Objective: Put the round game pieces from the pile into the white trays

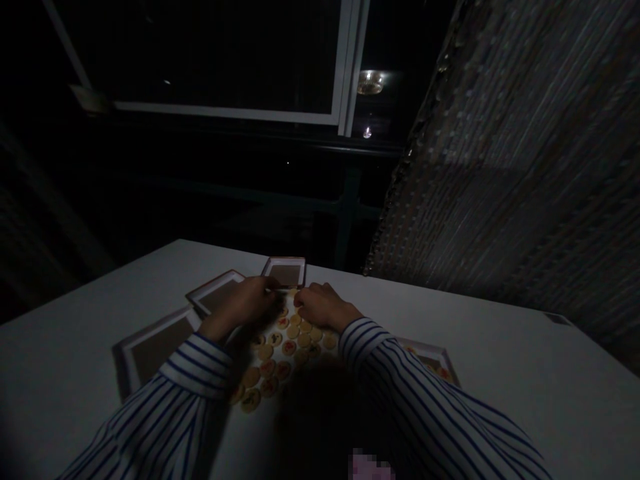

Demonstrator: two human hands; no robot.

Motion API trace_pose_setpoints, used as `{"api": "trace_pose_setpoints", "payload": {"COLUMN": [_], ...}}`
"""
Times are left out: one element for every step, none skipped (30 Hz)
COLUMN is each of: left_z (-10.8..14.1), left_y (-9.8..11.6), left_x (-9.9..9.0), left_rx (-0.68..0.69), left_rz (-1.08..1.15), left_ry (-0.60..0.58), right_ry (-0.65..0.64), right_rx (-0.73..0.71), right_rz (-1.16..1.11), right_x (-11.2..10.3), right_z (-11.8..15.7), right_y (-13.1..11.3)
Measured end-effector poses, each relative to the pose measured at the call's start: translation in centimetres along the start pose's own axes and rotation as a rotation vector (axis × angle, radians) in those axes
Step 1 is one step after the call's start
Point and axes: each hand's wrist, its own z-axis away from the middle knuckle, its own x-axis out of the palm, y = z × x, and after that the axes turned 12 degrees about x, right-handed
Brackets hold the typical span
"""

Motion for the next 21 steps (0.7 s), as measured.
{"api": "trace_pose_setpoints", "payload": {"left_z": [0.0,0.1,0.0,0.0,0.0,0.0,0.0,-0.1,-0.1,-0.1,-0.1,-0.1,-0.2,-0.2,-0.2,-0.2,-0.3,-0.3,-0.3,-0.3,-0.3], "left_y": [0.0,0.0,0.0,0.0,0.0,0.0,0.0,0.0,0.0,0.0,0.0,0.1,0.1,0.1,0.2,0.2,0.3,0.3,0.3,0.3,0.3], "left_x": [0.0,0.0,-0.1,-0.1,-0.2,-0.2,-0.3,-0.3,-0.4,-0.4,-0.4,-0.5,-0.5,-0.5,-0.5,-0.5,-0.5,-0.5,-0.4,-0.3,-0.3], "left_rx": [-0.001,-0.001,-0.002,-0.003,-0.003,0.0,0.006,0.011,0.016,0.022,0.03,0.04,0.049,0.057,0.063,0.069,0.077,0.09,0.108,0.129,0.149], "left_rz": [0.003,0.007,0.011,0.017,0.023,0.029,0.034,0.039,0.044,0.051,0.058,0.069,0.081,0.094,0.109,0.128,0.148,0.171,0.193,0.214,0.231], "left_ry": [0.003,0.002,-0.003,-0.01,-0.013,-0.01,-0.004,0.0,0.005,0.009,0.016,0.025,0.038,0.052,0.064,0.073,0.08,0.084,0.089,0.09,0.094], "right_ry": [0.003,0.008,0.015,0.022,0.032,0.041,0.05,0.055,0.059,0.059,0.055,0.045,0.032,0.015,0.001,-0.01,-0.016,-0.018,-0.017,-0.014,-0.011], "right_rx": [0.0,-0.001,-0.004,-0.006,-0.008,-0.01,-0.013,-0.016,-0.015,-0.013,0.003,0.025,0.045,0.073,0.097,0.12,0.143,0.163,0.181,0.197,0.214], "right_rz": [0.002,0.001,-0.003,-0.013,-0.032,-0.064,-0.115,-0.186,-0.277,-0.383,-0.499,-0.61,-0.712,-0.807,-0.889,-0.96,-1.02,-1.072,-1.116,-1.155,-1.191], "right_x": [0.0,-0.1,-0.1,-0.1,-0.1,-0.1,0.0,0.2,0.4,0.6,0.9,1.1,1.3,1.4,1.4,1.3,1.2,0.9,0.6,0.4,0.1], "right_z": [0.0,0.0,0.0,0.0,0.0,0.0,0.0,-0.1,-0.1,-0.2,-0.4,-0.5,-0.7,-0.8,-0.9,-0.9,-0.9,-0.9,-0.8,-0.6,-0.5], "right_y": [0.0,0.0,0.0,-0.1,-0.1,0.0,0.0,0.1,0.2,0.3,0.5,0.6,0.8,0.9,1.0,1.0,1.0,0.9,0.8,0.7,0.6]}}
